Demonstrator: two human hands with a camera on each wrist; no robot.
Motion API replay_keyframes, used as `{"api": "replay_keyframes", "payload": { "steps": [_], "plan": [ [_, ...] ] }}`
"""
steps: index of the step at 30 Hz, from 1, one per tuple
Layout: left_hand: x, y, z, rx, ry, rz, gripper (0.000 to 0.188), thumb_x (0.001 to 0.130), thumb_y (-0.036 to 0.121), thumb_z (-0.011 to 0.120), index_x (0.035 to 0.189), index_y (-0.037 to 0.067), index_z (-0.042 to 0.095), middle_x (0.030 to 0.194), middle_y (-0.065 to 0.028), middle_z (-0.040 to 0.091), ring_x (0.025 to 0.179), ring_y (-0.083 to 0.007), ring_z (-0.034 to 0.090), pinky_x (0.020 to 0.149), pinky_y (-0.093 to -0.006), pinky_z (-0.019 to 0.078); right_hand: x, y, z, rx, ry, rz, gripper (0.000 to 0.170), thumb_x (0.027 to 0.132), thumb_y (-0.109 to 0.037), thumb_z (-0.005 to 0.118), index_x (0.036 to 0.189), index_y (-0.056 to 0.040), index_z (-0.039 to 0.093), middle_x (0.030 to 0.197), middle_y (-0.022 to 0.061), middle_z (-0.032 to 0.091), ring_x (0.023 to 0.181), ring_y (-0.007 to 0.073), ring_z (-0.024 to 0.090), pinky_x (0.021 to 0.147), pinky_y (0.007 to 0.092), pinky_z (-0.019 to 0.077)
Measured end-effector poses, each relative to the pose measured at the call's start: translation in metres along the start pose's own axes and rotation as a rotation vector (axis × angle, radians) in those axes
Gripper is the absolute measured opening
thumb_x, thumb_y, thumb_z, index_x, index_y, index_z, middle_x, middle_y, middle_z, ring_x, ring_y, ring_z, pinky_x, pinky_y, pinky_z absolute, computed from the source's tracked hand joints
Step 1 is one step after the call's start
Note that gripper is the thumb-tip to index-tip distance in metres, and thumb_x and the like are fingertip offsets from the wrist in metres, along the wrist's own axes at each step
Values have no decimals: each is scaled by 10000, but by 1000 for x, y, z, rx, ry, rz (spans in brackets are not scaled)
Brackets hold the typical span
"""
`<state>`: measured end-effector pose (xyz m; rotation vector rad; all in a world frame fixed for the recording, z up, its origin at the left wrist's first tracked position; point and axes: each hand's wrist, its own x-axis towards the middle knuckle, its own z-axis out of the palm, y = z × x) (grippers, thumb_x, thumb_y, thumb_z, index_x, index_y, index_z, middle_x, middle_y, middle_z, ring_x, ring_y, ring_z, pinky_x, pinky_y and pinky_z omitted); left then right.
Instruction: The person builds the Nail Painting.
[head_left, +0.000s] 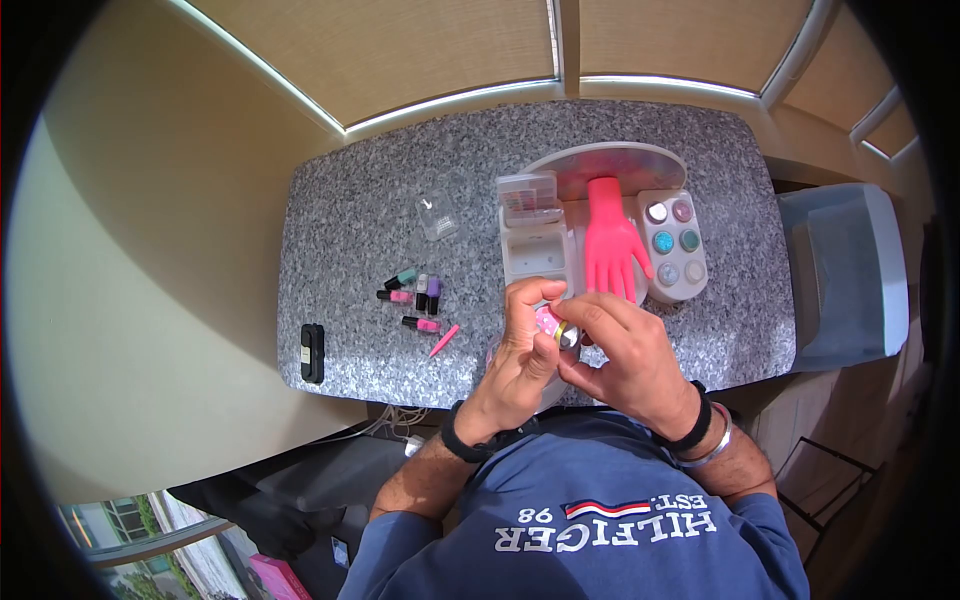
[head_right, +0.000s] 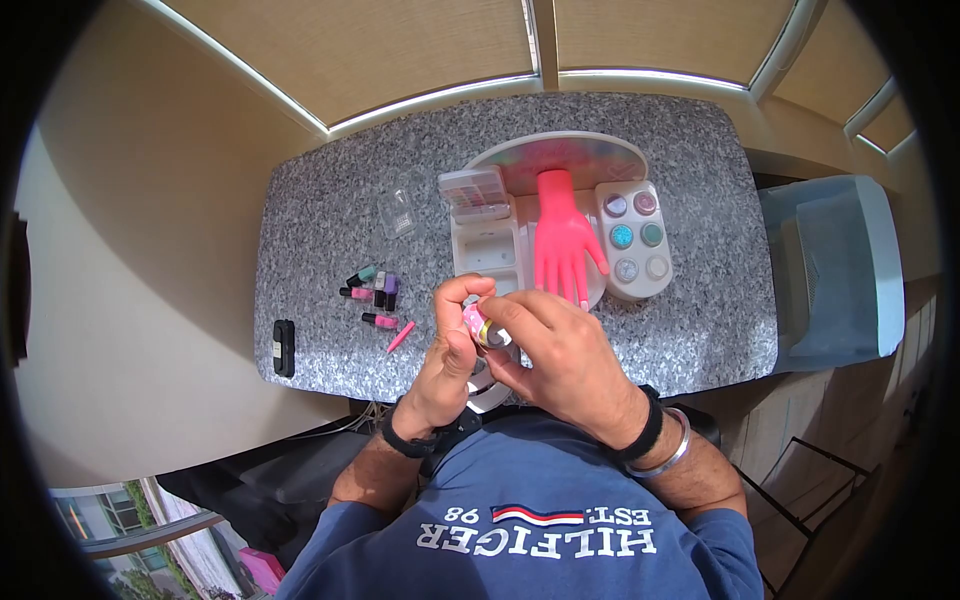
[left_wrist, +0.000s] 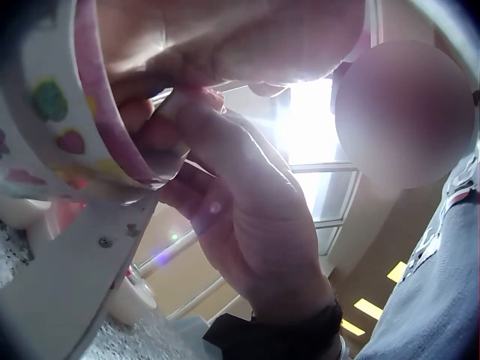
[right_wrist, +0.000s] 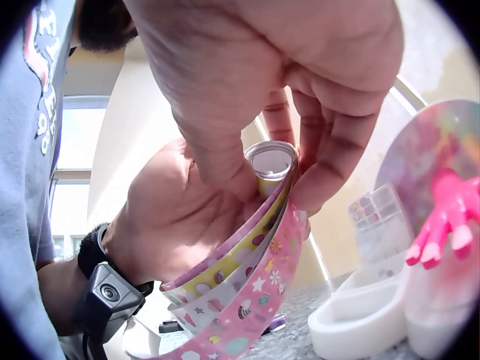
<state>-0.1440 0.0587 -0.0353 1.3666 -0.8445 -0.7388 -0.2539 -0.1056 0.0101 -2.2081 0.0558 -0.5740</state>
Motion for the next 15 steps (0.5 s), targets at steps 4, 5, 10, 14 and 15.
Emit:
{"api": "replay_keyframes", "payload": {
  "steps": [4, 5, 10, 14, 15],
  "plan": [
    [6, 9, -9, 159, -43, 44, 734, 1183, 566, 468, 1657, 15, 364, 1552, -142, 408, 1476, -240, 439, 1218, -408, 393, 0, 2, -2, 48, 16, 9, 475, 833, -73, 909, 1273, -51, 730, 1115, 126, 763, 880, 331, 770, 748, 413, 639],
    [8, 13, -13, 160, -83, 48, 711, 1182, 517, 479, 1673, 14, 373, 1559, -145, 403, 1483, -240, 429, 1215, -404, 401, 0, 3, -3, 62, 21, 16, 470, 837, -75, 912, 1271, -47, 734, 1111, 125, 766, 859, 316, 772, 735, 400, 639],
    [7, 29, -22, 24, -195, -44, 694, 1187, 390, 509, 1759, 29, 354, 1557, -140, 408, 1447, -228, 440, 1147, -370, 480, -1, 8, -9, 164, 19, 63, 466, 852, -78, 921, 1285, -24, 754, 1026, 115, 773, 801, 219, 771, 707, 342, 628],
    [8, 32, -27, -36, -222, -71, 679, 1179, 285, 634, 1760, 45, 380, 1502, -99, 444, 1241, -170, 579, 1008, -295, 554, -1, 11, -12, 243, 18, 81, 463, 858, -86, 928, 1284, -12, 763, 1005, 117, 790, 820, 199, 782, 732, 324, 636],
    [9, 32, -28, -48, -217, -66, 673, 1168, 261, 653, 1751, 41, 399, 1491, -94, 453, 1218, -162, 590, 1000, -293, 559, 0, 13, -13, 256, 7, 89, 465, 860, -87, 929, 1288, -9, 762, 1016, 117, 796, 841, 196, 791, 751, 321, 643]
  ]
}}
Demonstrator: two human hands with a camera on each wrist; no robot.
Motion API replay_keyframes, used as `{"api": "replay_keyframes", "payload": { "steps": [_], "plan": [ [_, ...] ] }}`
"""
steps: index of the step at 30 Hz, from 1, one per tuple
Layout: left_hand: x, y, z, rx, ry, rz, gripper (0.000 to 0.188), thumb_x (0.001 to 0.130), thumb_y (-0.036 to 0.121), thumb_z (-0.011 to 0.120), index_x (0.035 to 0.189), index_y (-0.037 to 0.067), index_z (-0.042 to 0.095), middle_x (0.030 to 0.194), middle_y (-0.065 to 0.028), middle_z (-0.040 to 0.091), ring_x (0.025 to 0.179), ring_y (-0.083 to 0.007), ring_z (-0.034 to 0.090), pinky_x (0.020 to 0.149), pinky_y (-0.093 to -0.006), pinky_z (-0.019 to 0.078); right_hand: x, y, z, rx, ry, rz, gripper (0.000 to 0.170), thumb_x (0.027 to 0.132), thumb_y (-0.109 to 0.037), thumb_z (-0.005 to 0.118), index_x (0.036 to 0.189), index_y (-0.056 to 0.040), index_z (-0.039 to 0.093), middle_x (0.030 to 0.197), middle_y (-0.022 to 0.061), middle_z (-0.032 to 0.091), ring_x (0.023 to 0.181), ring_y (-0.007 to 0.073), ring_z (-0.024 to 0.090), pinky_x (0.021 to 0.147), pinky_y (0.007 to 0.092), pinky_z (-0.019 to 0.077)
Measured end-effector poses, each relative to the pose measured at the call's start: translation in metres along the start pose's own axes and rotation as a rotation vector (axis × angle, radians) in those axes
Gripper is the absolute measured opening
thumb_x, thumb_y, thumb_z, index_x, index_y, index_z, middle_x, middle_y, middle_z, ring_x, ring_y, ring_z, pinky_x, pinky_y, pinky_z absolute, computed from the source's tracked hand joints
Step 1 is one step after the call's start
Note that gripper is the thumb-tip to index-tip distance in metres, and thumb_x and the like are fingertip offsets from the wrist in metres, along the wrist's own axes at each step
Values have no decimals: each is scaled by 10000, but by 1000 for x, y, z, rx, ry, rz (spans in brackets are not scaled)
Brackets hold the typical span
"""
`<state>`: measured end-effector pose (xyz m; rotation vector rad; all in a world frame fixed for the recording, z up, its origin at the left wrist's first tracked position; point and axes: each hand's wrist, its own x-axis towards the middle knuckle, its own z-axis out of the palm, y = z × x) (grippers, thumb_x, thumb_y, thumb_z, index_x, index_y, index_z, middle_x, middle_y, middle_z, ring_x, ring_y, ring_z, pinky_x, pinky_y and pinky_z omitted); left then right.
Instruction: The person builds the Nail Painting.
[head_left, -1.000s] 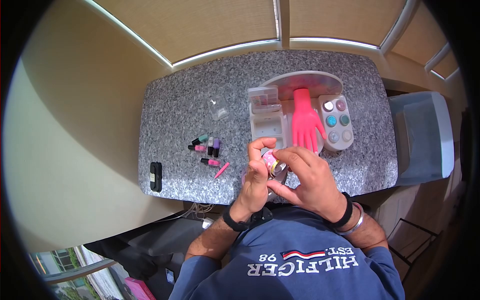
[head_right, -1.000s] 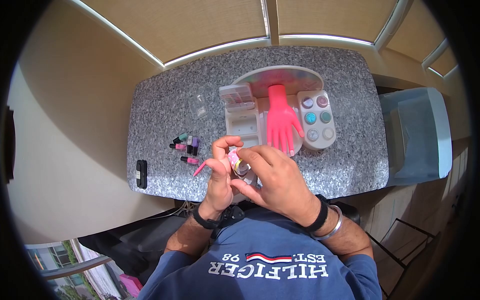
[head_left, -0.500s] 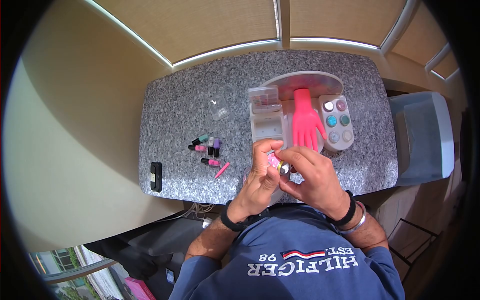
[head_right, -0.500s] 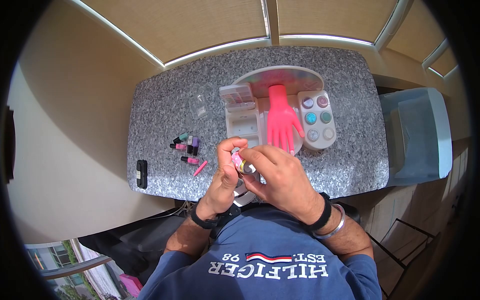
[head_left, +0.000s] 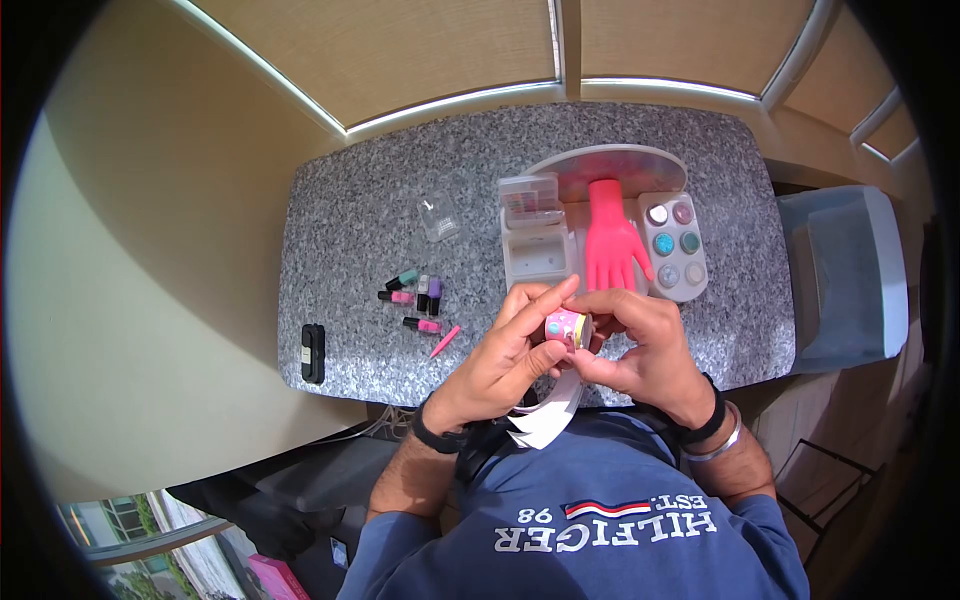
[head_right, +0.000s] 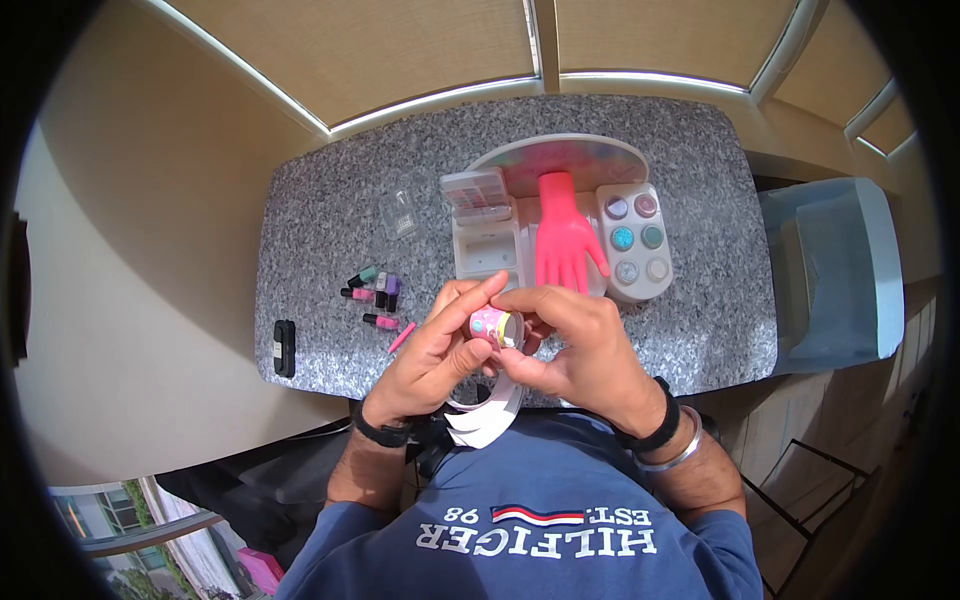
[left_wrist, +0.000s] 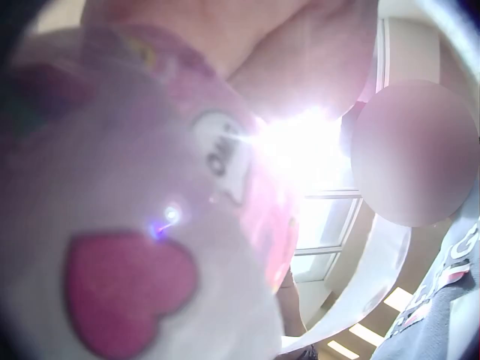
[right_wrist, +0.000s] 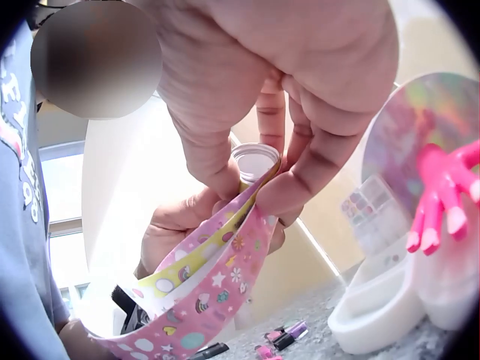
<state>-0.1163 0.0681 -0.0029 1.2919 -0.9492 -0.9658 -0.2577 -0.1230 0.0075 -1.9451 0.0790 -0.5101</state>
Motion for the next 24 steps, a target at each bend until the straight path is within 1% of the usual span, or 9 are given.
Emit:
{"api": "replay_keyframes", "payload": {
  "steps": [2, 5, 8, 11, 14, 17, 20, 23, 24],
  "plan": [
    [2, 0, -2, -23, 7, 12, 662, 1146, 212, 692, 1731, 34, 438, 1468, -85, 472, 1172, -148, 611, 985, -291, 569, 0, 3, -3, 25, -20, 18, 470, 865, -89, 930, 1296, -4, 762, 1038, 117, 809, 883, 190, 807, 789, 316, 658],
    [7, -7, -4, 82, 37, 141, 639, 1122, 196, 730, 1692, 22, 500, 1430, -86, 508, 1215, -150, 615, 977, -300, 589, 0, 7, -4, 141, -34, 90, 493, 875, -82, 938, 1329, -6, 761, 1065, 111, 820, 955, 187, 822, 853, 320, 676],
    [9, -10, -9, 180, 77, 195, 622, 1083, 169, 778, 1652, 37, 566, 1379, -105, 555, 1253, -182, 647, 995, -310, 617, -1, 12, -4, 257, -36, 116, 513, 895, -87, 944, 1364, 0, 755, 1156, 123, 812, 1031, 193, 818, 899, 335, 687],
    [10, -8, -5, 138, 134, 188, 614, 1063, 145, 797, 1631, 32, 591, 1390, -114, 585, 1241, -188, 677, 1010, -319, 629, 1, 15, -3, 289, -23, 78, 514, 923, -103, 930, 1392, 6, 747, 1232, 129, 780, 1119, 204, 789, 938, 346, 685],
    [9, -9, -2, 144, 152, 173, 647, 1045, 122, 815, 1642, 38, 579, 1445, -118, 594, 1211, -194, 704, 1040, -329, 627, 4, 15, -3, 282, -9, 5, 477, 970, -96, 889, 1415, -2, 746, 1251, 120, 751, 1190, 213, 753, 984, 341, 674],
    [9, -6, 2, 157, 191, 169, 668, 1015, 100, 840, 1634, 50, 595, 1434, -125, 624, 1186, -201, 721, 1012, -333, 632, 2, 11, -4, 352, -13, 81, 430, 1019, -104, 845, 1431, -25, 753, 1220, 100, 746, 1204, 202, 736, 973, 324, 658],
    [9, -8, 3, 282, 203, 234, 691, 970, 75, 869, 1616, 59, 622, 1400, -140, 652, 1198, -238, 728, 987, -354, 635, 0, 24, -6, 295, -14, 49, 414, 1046, -115, 819, 1448, -37, 755, 1219, 95, 750, 1160, 176, 737, 918, 312, 641],
    [9, -13, 3, 375, 166, 257, 690, 994, 67, 847, 1640, 84, 605, 1450, -132, 598, 1346, -220, 647, 1064, -333, 597, -3, 31, -3, 546, 12, 221, 385, 1037, -145, 841, 1395, -21, 774, 1206, 77, 754, 1118, 148, 730, 876, 302, 616],
    [7, -11, 7, 280, 188, 217, 663, 953, 69, 885, 1579, 59, 665, 1462, -148, 610, 1353, -248, 654, 1070, -357, 587, -2, 32, -2, 623, 11, 270, 369, 1030, -149, 852, 1364, -18, 771, 1199, 69, 754, 1107, 144, 728, 883, 304, 613]
  ]
}}
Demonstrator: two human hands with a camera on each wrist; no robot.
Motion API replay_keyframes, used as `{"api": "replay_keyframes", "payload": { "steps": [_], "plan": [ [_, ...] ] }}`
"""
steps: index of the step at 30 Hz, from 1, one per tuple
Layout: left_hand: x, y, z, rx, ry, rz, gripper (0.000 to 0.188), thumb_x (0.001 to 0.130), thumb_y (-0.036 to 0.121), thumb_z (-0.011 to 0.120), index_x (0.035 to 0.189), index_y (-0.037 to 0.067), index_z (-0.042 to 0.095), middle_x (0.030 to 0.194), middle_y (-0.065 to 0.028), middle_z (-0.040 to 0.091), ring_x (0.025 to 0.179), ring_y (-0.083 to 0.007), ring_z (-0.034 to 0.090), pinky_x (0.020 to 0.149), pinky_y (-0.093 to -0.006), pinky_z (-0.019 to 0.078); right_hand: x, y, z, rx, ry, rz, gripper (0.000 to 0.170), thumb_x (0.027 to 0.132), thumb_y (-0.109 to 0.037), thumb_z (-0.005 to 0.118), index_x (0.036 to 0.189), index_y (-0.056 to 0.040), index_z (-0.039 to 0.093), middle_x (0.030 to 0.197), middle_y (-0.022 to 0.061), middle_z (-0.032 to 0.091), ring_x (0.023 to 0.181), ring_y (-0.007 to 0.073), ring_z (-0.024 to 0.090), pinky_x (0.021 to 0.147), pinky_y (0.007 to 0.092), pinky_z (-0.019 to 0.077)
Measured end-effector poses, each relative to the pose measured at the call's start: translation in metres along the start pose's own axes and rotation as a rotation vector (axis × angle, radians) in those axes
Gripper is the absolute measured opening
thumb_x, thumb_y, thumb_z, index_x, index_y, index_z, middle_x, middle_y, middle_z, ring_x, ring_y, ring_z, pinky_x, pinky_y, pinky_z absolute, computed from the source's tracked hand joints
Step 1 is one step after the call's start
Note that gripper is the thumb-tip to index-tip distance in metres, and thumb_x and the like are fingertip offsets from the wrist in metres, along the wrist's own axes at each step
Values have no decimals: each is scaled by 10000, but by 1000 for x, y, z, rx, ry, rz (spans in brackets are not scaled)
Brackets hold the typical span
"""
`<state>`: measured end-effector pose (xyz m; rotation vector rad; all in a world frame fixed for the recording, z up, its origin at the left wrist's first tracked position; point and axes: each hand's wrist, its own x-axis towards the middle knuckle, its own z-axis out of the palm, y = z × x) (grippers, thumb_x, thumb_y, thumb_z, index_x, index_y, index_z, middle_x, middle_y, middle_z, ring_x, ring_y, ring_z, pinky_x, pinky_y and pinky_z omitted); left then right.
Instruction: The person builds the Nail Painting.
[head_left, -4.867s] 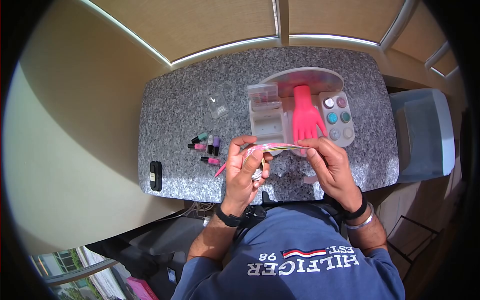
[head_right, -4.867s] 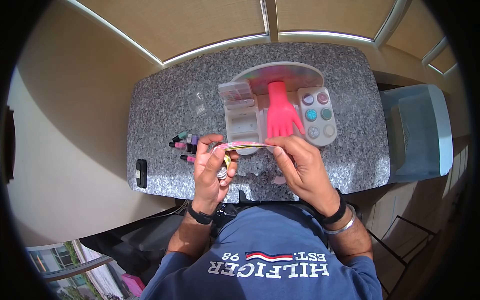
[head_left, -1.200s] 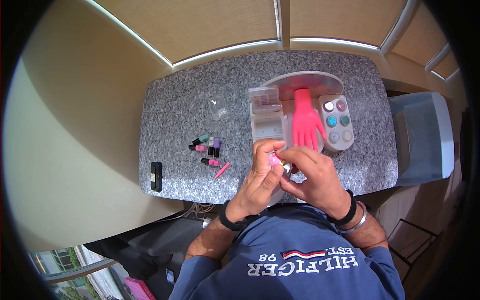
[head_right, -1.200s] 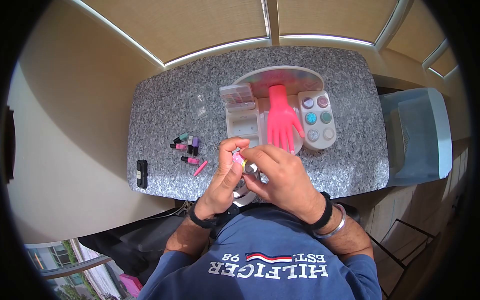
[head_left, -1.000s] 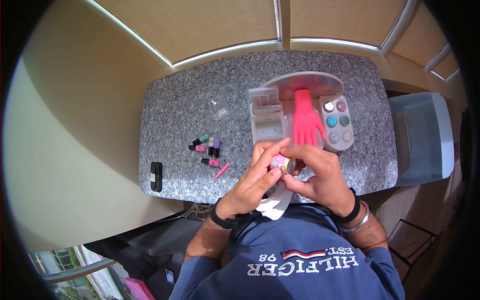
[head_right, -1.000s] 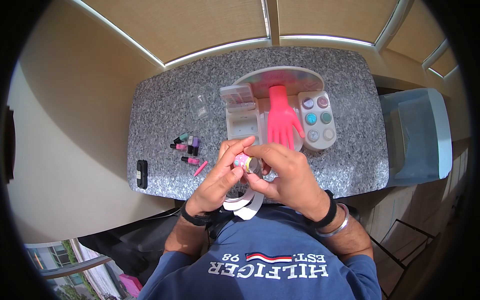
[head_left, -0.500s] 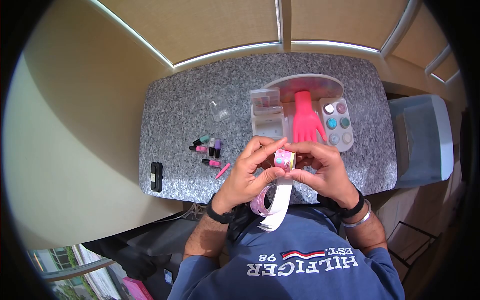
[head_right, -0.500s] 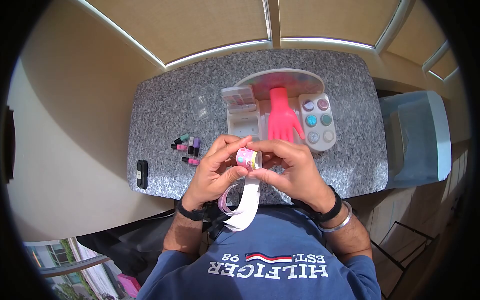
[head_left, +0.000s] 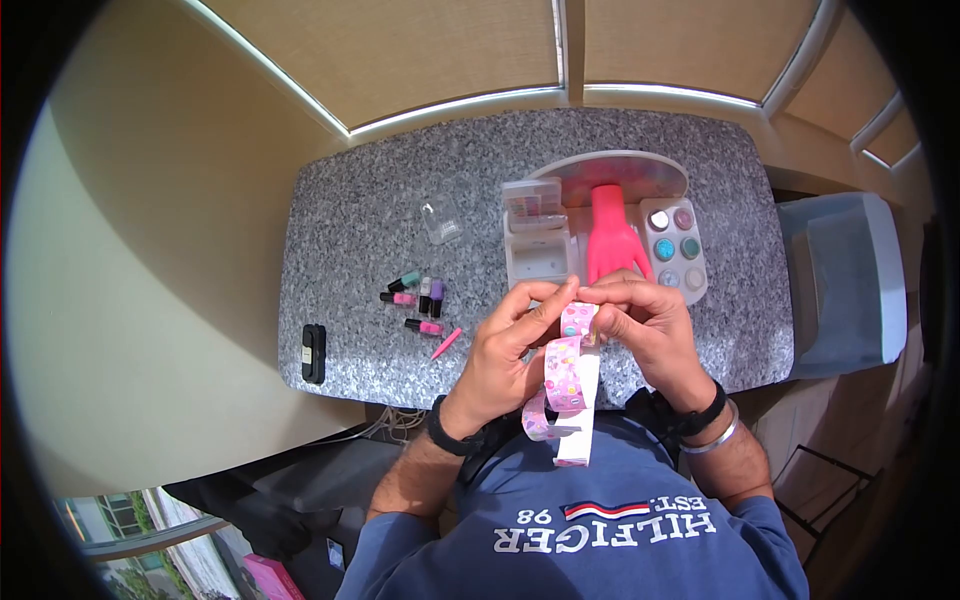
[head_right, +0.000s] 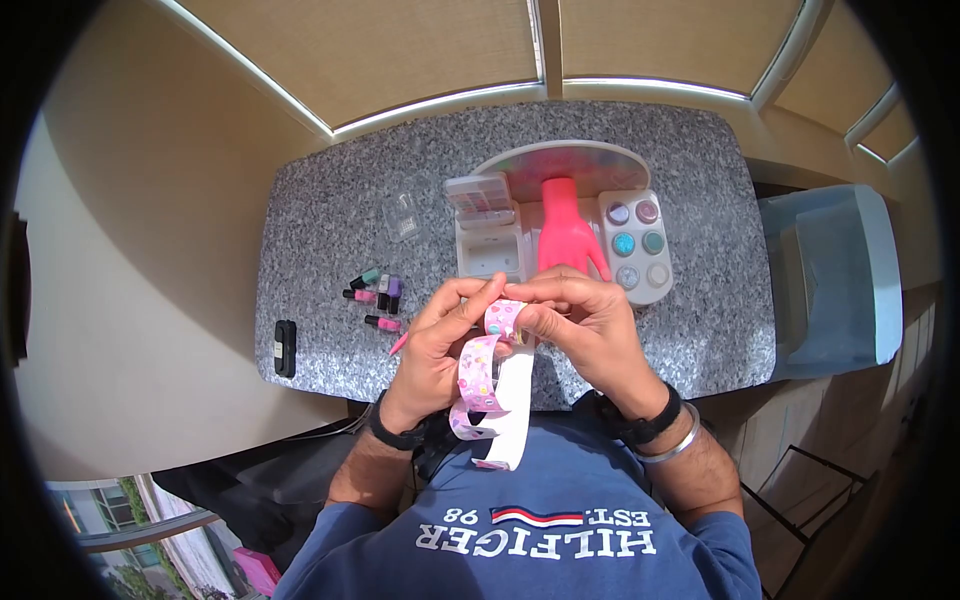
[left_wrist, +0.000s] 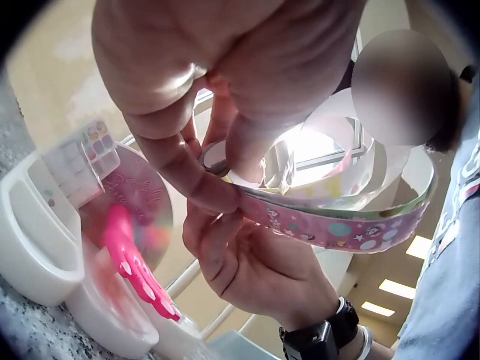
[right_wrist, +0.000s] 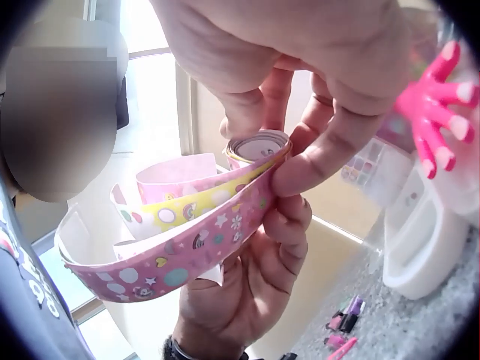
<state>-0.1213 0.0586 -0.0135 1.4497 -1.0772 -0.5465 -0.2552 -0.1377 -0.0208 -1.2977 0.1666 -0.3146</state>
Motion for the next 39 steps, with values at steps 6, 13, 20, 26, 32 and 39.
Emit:
{"api": "replay_keyframes", "payload": {
  "steps": [6, 13, 20, 26, 32, 39],
  "plan": [
    [0, 0, 1, 81, -22, 76, 553, 890, 118, 945, 1395, -6, 756, 1497, -189, 618, 1351, -313, 671, 1117, -426, 573, 1, 6, 1, 308, -15, 114, 315, 1003, -167, 893, 1226, -36, 713, 1170, 34, 748, 1101, 134, 725, 957, 319, 601],
    [0, 1, 4, 68, 61, 32, 648, 904, 63, 922, 1518, 41, 714, 1407, -150, 629, 1279, -268, 684, 1064, -380, 593, 1, 1, 4, 204, -31, 85, 348, 1024, -132, 860, 1312, -16, 700, 1248, 61, 750, 1178, 160, 732, 1020, 337, 605],
    [3, 5, 2, 180, 98, 165, 700, 846, 38, 942, 1512, 134, 748, 1327, -90, 623, 995, -164, 719, 880, -318, 621, -1, -9, 3, -47, -112, -21, 436, 1005, -52, 823, 1408, 7, 669, 1361, 94, 712, 1281, 205, 732, 1115, 392, 617],
    [4, 9, 3, 213, 133, 199, 658, 845, 46, 946, 1472, 145, 776, 1317, -90, 633, 1068, -190, 729, 915, -328, 629, -2, -10, 6, -62, -104, -12, 418, 985, -40, 842, 1371, -8, 683, 1361, 92, 684, 1269, 225, 736, 1083, 379, 642],
    [0, 5, 3, 86, 151, 91, 619, 841, 22, 942, 1435, 92, 783, 1359, -105, 626, 1210, -215, 703, 998, -331, 622, -3, -17, 10, -183, -73, -114, 339, 963, -27, 858, 1280, -24, 739, 1347, 98, 681, 1132, 175, 729, 999, 334, 659],
    [-5, 2, 3, -248, 78, -44, 813, 863, -43, 920, 1609, 66, 616, 1519, -117, 556, 1364, -224, 652, 1158, -364, 576, -4, -27, 14, -549, -5, -295, 316, 841, 36, 892, 1136, -34, 804, 1299, 104, 695, 1096, 199, 744, 907, 334, 650]
  ]
}}
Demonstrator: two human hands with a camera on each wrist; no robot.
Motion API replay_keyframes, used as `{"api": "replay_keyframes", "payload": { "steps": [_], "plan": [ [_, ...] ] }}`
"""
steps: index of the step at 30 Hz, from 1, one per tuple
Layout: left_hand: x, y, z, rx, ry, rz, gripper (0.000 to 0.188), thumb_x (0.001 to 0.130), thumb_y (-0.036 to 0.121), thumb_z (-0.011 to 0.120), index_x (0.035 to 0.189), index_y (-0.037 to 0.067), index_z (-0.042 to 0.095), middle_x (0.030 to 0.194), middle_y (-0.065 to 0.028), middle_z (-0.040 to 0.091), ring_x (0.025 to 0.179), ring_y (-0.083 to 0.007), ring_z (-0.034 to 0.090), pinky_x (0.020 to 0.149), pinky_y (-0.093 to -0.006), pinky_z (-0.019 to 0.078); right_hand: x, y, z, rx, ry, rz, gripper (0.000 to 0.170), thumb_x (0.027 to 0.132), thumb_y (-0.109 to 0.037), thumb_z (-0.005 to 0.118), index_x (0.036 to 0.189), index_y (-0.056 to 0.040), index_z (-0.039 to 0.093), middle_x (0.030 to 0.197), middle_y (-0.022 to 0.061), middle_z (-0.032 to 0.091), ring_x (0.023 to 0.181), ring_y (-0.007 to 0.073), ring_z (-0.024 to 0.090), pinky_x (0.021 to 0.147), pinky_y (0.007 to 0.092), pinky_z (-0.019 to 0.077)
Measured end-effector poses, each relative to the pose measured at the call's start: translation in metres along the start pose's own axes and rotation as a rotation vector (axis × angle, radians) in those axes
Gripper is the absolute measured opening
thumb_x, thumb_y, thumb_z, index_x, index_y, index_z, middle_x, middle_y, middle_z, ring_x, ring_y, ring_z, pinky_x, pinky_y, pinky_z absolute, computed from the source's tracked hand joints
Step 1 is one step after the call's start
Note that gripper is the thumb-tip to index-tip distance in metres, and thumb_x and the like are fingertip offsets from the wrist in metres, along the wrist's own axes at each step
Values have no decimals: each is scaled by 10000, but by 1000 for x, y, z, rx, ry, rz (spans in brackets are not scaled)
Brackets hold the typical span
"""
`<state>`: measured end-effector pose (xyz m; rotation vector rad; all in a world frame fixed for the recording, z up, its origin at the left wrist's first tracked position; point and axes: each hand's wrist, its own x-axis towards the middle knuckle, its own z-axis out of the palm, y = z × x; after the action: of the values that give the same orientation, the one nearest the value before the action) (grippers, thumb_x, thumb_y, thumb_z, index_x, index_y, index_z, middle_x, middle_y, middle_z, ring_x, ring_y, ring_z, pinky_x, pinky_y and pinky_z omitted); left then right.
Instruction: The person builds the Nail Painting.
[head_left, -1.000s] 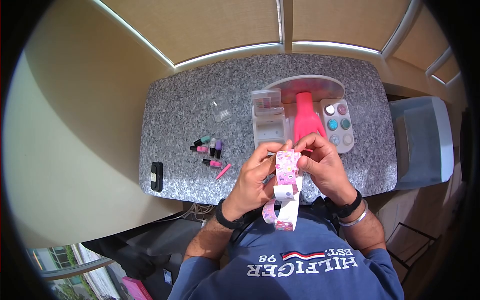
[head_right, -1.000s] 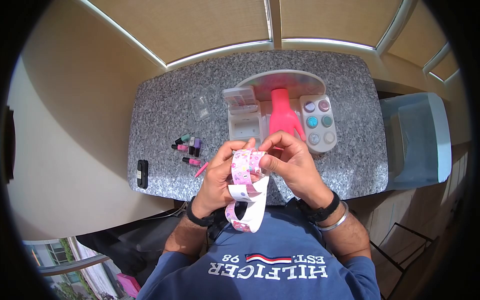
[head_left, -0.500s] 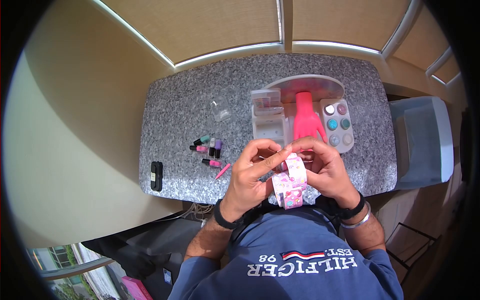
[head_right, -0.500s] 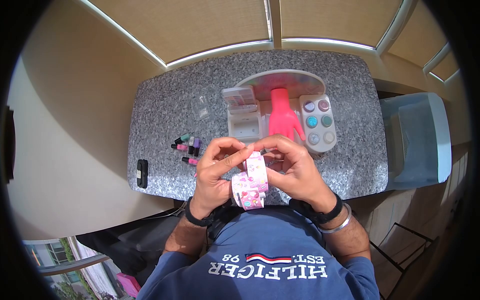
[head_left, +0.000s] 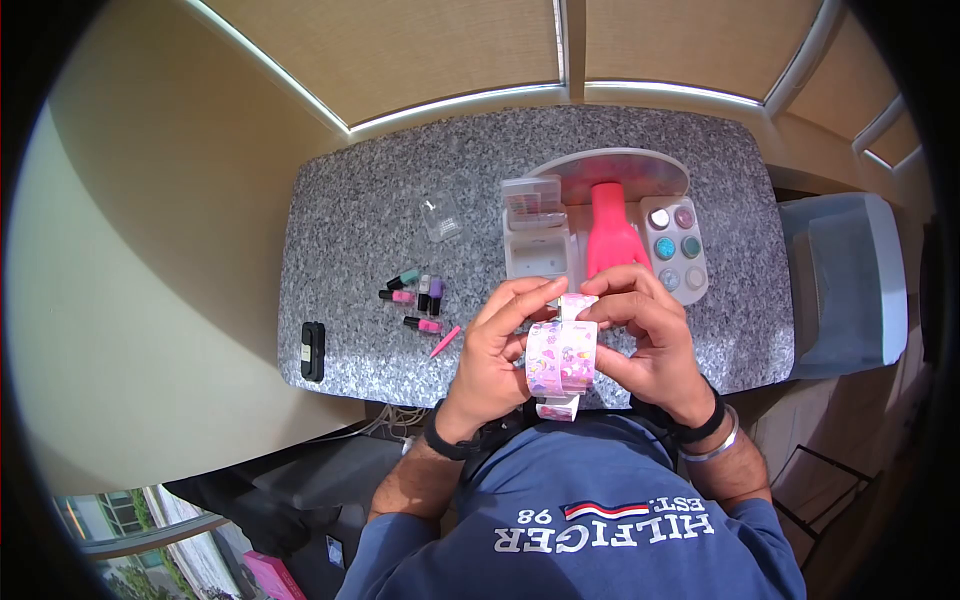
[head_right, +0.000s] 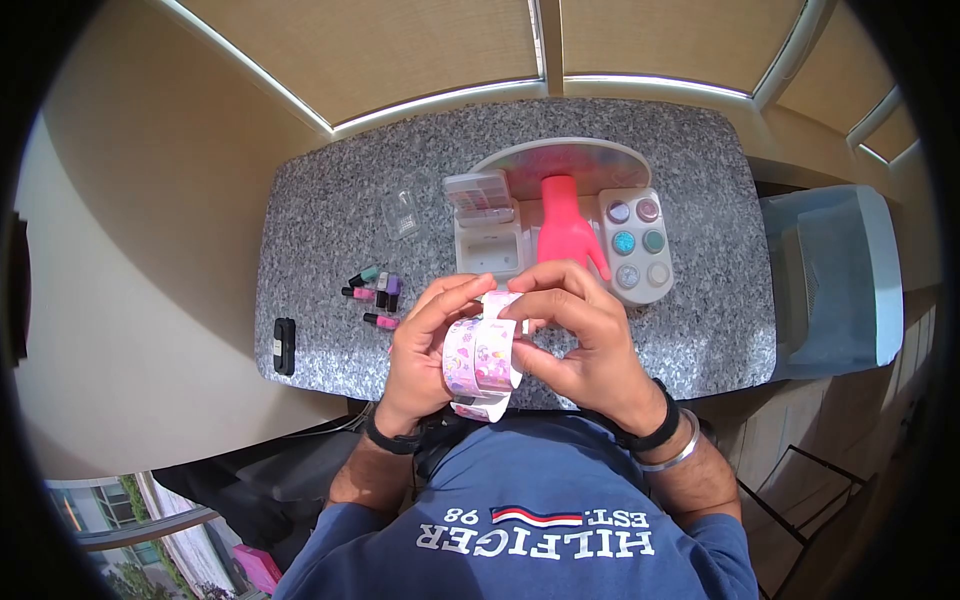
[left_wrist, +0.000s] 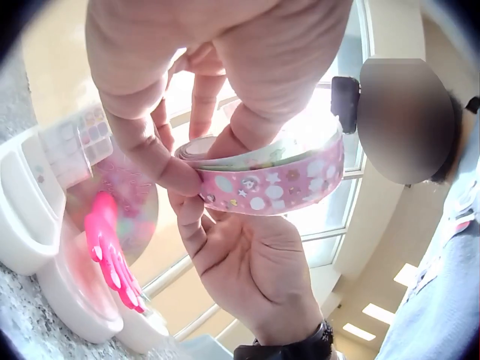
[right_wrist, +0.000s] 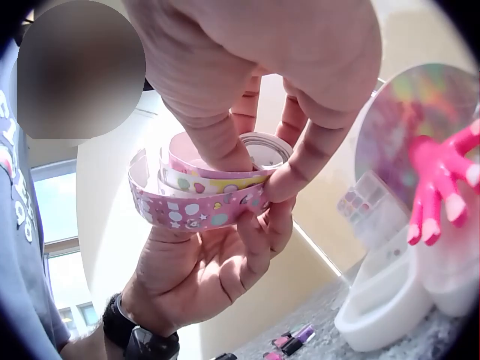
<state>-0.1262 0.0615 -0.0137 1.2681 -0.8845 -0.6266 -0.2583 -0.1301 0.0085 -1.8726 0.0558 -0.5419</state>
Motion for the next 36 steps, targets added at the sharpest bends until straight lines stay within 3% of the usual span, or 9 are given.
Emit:
{"api": "replay_keyframes", "payload": {
  "steps": [6, 10, 13, 17, 19, 22, 30, 33, 36],
  "plan": [
    [-5, -5, 2, -301, -9, -180, 796, 924, -111, 836, 1651, 77, 573, 1552, -100, 541, 1390, -196, 632, 1160, -335, 563, 2, -6, 0, -128, -37, -171, 387, 759, 140, 843, 1097, -45, 804, 1272, 129, 687, 1063, 267, 759, 863, 369, 650],
    [-4, -5, -1, -22, -49, -95, 743, 937, -96, 832, 1626, 52, 596, 1503, -113, 593, 1357, -206, 656, 1152, -330, 553, 2, -7, 4, -114, -41, -209, 449, 758, 148, 842, 1162, -37, 776, 1260, 143, 693, 1060, 285, 765, 859, 393, 649],
    [-4, -1, 2, -13, 21, -68, 734, 914, -16, 903, 1592, 24, 624, 1457, -113, 645, 1330, -205, 676, 1119, -336, 557, 5, -12, 2, -181, -19, -209, 543, 798, 113, 860, 1311, -30, 756, 1291, 164, 725, 1104, 296, 785, 900, 391, 671],
    [-3, -5, 3, -19, 106, 17, 751, 910, -11, 909, 1600, 30, 617, 1484, -123, 637, 1360, -220, 670, 1143, -342, 558, -7, -2, 7, -34, 45, -20, 655, 893, 28, 879, 1515, -4, 678, 1372, 210, 770, 1170, 318, 810, 998, 389, 686],
    [-2, -5, 5, -9, 146, 36, 761, 905, 8, 915, 1605, 33, 618, 1526, -160, 657, 1387, -255, 680, 1163, -365, 563, -10, -1, 13, -94, 56, -40, 619, 906, 29, 871, 1498, 1, 690, 1406, 228, 760, 1177, 322, 812, 975, 391, 690],
    [1, -1, 5, 409, 154, 166, 641, 981, -65, 787, 1591, 77, 652, 1513, -198, 701, 1365, -310, 724, 1117, -383, 609, -11, 0, 15, -191, 69, -89, 582, 920, 42, 849, 1483, -13, 711, 1461, 248, 734, 1188, 335, 813, 929, 384, 691],
    [0, -1, 7, 290, 151, 152, 596, 972, -39, 807, 1546, 72, 695, 1510, -226, 715, 1364, -333, 729, 1102, -394, 617, -14, -1, 13, -206, 27, -92, 539, 937, -11, 863, 1459, -26, 728, 1445, 235, 746, 1133, 315, 823, 900, 370, 689],
    [-1, 1, 4, 248, 103, 151, 543, 968, -30, 820, 1496, 59, 730, 1495, -217, 721, 1349, -327, 735, 1100, -394, 620, -9, -1, 15, 84, 94, -1, 507, 949, -56, 884, 1431, -16, 733, 1392, 204, 767, 1137, 274, 812, 881, 356, 694],
    [-2, 1, 7, 183, 104, 141, 492, 947, -30, 842, 1426, 55, 769, 1466, -208, 732, 1327, -310, 743, 1099, -386, 622, -8, -4, 14, 132, 123, 91, 500, 958, -90, 896, 1421, -8, 727, 1330, 175, 772, 1133, 234, 795, 876, 341, 699]
  ]
}}
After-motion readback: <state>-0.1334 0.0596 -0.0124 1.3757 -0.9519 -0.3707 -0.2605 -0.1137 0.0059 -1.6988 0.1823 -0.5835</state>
